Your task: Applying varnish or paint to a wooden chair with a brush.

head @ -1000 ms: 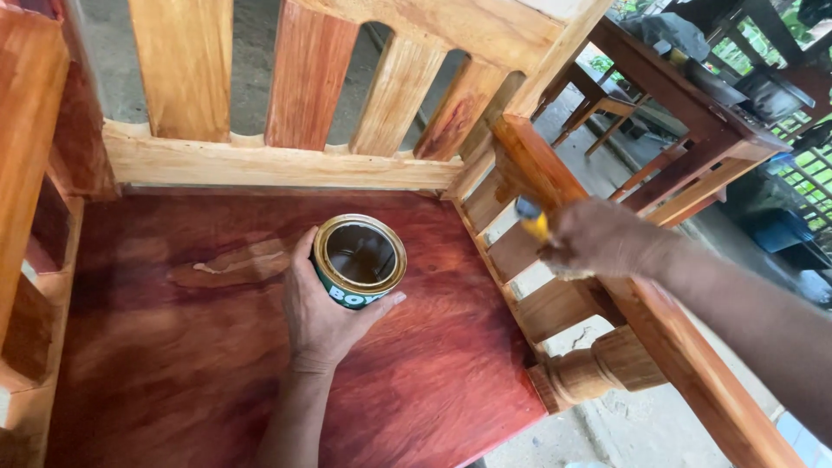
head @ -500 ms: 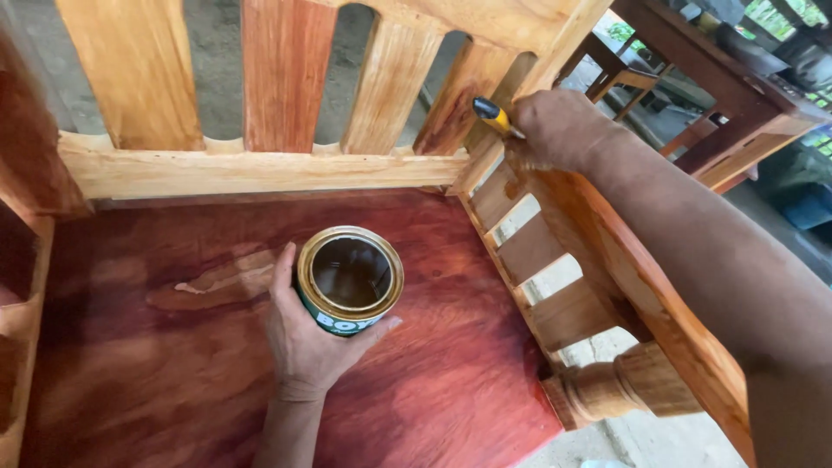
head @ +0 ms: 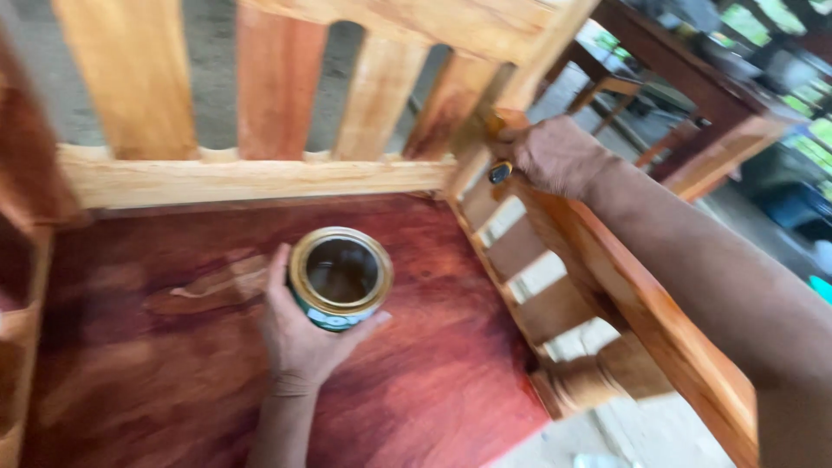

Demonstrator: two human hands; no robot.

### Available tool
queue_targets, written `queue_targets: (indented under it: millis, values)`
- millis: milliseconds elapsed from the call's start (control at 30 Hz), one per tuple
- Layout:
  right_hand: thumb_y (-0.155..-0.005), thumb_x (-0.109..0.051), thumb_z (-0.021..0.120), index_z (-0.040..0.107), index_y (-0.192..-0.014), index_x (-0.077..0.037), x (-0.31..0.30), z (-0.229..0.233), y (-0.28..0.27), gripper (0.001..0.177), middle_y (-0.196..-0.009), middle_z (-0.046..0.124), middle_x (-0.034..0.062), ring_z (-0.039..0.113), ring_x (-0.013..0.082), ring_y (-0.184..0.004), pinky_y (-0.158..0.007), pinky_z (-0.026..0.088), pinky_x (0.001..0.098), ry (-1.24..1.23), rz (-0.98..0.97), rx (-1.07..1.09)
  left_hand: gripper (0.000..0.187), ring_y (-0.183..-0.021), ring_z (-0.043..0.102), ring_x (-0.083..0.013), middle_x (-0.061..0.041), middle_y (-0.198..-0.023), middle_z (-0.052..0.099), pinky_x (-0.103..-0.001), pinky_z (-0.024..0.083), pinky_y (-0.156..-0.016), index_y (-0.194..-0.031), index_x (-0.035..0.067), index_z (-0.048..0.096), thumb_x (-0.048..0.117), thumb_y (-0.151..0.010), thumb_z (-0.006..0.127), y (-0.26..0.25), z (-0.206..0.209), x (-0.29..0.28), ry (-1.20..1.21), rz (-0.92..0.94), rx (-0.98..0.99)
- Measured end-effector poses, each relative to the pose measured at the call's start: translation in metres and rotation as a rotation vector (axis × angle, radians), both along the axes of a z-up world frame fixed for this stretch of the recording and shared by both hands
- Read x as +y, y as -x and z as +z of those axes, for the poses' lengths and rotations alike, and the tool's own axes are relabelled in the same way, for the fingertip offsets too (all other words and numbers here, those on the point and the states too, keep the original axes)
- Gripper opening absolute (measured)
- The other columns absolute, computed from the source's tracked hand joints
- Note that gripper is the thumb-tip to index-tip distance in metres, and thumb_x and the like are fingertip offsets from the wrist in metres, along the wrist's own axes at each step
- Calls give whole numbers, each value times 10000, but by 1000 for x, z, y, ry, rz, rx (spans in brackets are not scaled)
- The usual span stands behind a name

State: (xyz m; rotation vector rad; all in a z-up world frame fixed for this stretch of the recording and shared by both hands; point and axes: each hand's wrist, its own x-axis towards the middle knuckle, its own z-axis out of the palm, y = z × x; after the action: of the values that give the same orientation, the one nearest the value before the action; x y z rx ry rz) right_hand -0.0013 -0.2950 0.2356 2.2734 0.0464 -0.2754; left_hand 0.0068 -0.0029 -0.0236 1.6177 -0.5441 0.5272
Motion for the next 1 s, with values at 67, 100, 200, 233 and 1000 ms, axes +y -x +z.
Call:
queue_targets:
  millis: [67, 100, 200, 233, 1000]
  values:
    - [-901, -171, 652, 696, -1146, -197, -26, -6, 34, 250, -1051, 713, 32, 719, 286, -774, -647, 597, 418, -177, 161, -42, 1361, -1213, 637, -387, -278, -1350, 585, -490, 525, -1021, -1507, -41, 270, 443, -474, 1013, 0, -3, -1, -10, -37, 32]
    - [-853, -155, 663, 701, -1088, -163, -42, -11, 53, 238, -1098, 710, 60, 722, 299, -807, -690, 605, 420, -187, 170, -37, 1353, -1221, 632, -390, -288, -1359, 574, -494, 520, -1033, -1509, -38, 263, 430, -487, 1016, 0, -5, -1, -17, -14, 7]
    - [-793, -97, 655, 691, -1098, -86, -37, -6, 117, 307, -1145, 697, 118, 717, 327, -813, -703, 614, 415, -272, 170, -35, 1337, -1231, 633, -383, -279, -1362, 575, -494, 516, -1060, -1520, -27, 258, 431, -520, 1018, 0, -8, 0, -7, -18, -15]
    - [-782, -55, 638, 676, -1166, -43, -26, -2, 138, 387, -1144, 688, 147, 709, 342, -787, -673, 615, 409, -353, 181, -33, 1327, -1234, 639, -374, -260, -1355, 588, -490, 516, -1075, -1528, -18, 260, 444, -541, 1019, -1, -9, 1, 6, -26, -6]
    - [-924, -339, 708, 676, -890, -82, 4, -1, 119, 261, -763, 697, 63, 682, 172, -659, -603, 615, 360, -460, -306, -182, 1488, -1482, 424, -450, -318, -1595, 344, -550, 375, -1238, -1587, -13, 144, 448, -477, 1022, -6, -29, -2, -27, 19, -59]
